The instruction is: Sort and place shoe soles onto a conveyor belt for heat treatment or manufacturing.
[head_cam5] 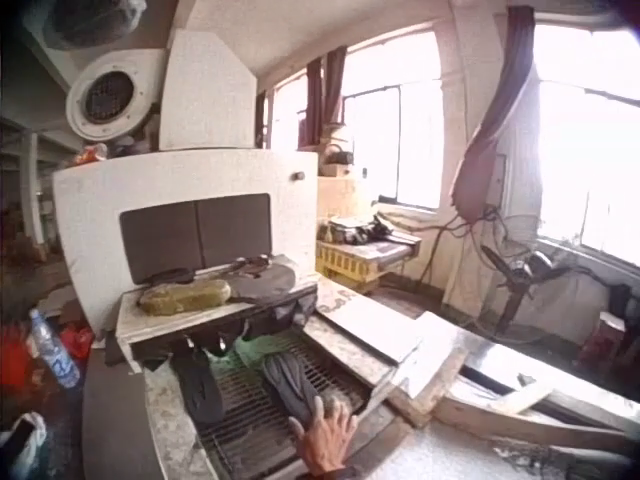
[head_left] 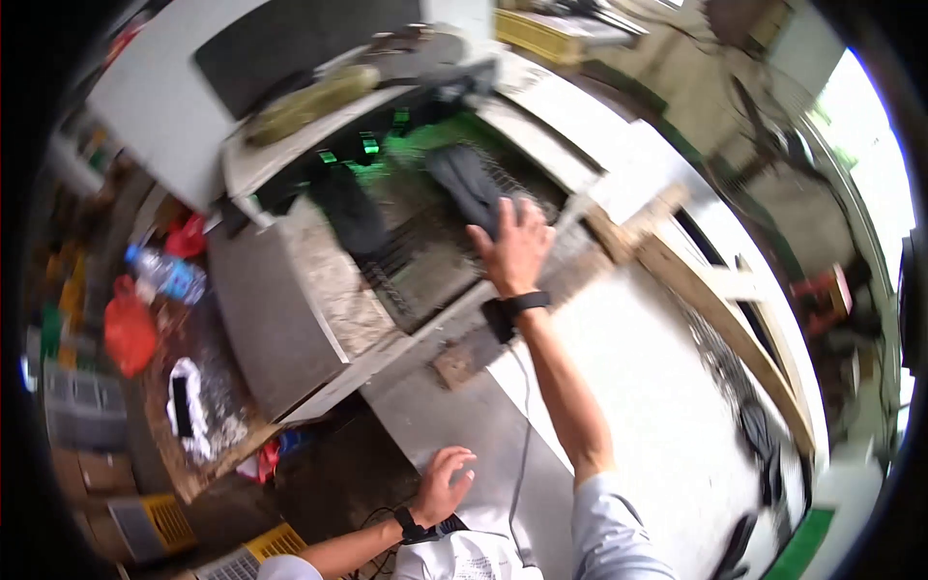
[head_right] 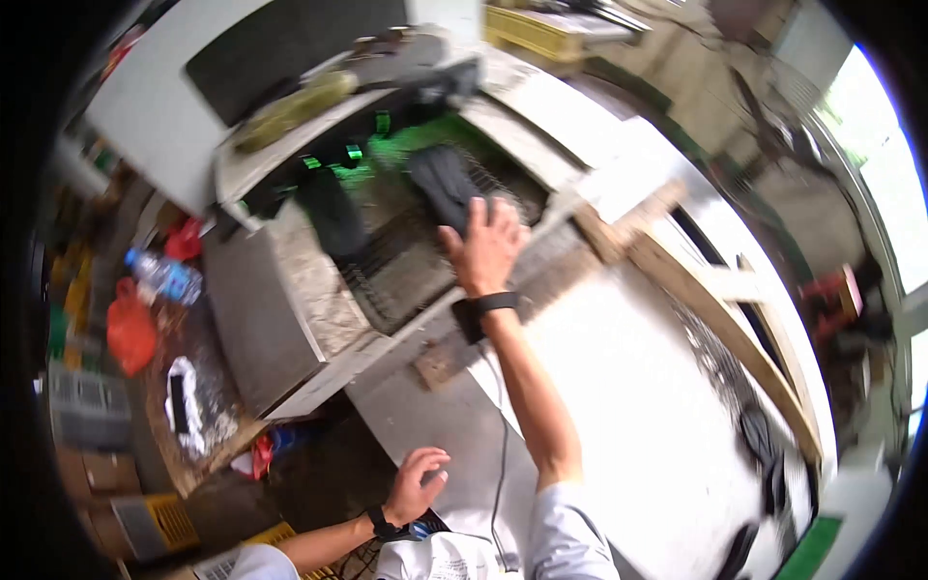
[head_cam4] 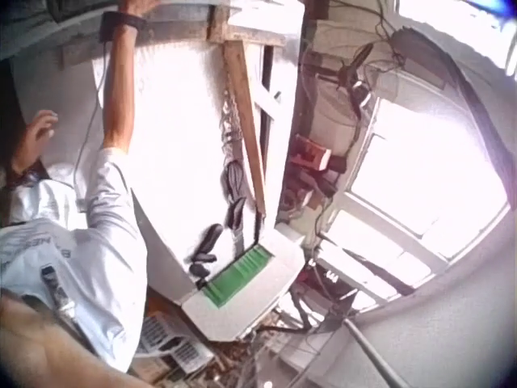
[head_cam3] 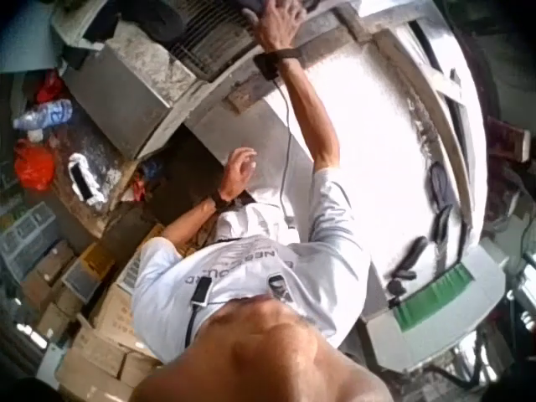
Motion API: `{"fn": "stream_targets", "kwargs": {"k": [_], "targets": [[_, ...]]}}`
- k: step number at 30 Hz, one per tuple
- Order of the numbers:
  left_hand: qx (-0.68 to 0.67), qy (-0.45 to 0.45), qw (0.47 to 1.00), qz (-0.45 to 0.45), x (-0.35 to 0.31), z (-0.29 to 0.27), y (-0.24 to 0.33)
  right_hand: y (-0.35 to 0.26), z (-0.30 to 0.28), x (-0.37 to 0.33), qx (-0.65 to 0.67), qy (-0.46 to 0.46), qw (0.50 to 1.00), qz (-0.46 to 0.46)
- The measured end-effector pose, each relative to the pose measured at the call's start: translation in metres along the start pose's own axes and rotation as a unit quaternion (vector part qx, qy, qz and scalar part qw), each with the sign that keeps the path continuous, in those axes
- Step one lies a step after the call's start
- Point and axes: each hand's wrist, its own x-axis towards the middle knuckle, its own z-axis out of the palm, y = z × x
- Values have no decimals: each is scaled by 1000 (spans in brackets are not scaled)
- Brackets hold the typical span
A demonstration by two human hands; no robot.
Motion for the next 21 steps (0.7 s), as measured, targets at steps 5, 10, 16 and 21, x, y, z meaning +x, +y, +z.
{"fn": "stream_targets", "kwargs": {"k": [5,10,16,21], "targets": [[-6,-7,1000,-20,10,31,15,50,-94,-156,171,-46,977,121],[1,-193,981,7,6,102,24,164,-267,-379,133,0,896,423],[56,-334,939,64,-36,216,58,250,-489,-598,-128,79,764,628],[43,-410,908,74,-103,354,82,389,-622,-732,-282,99,678,671]]}}
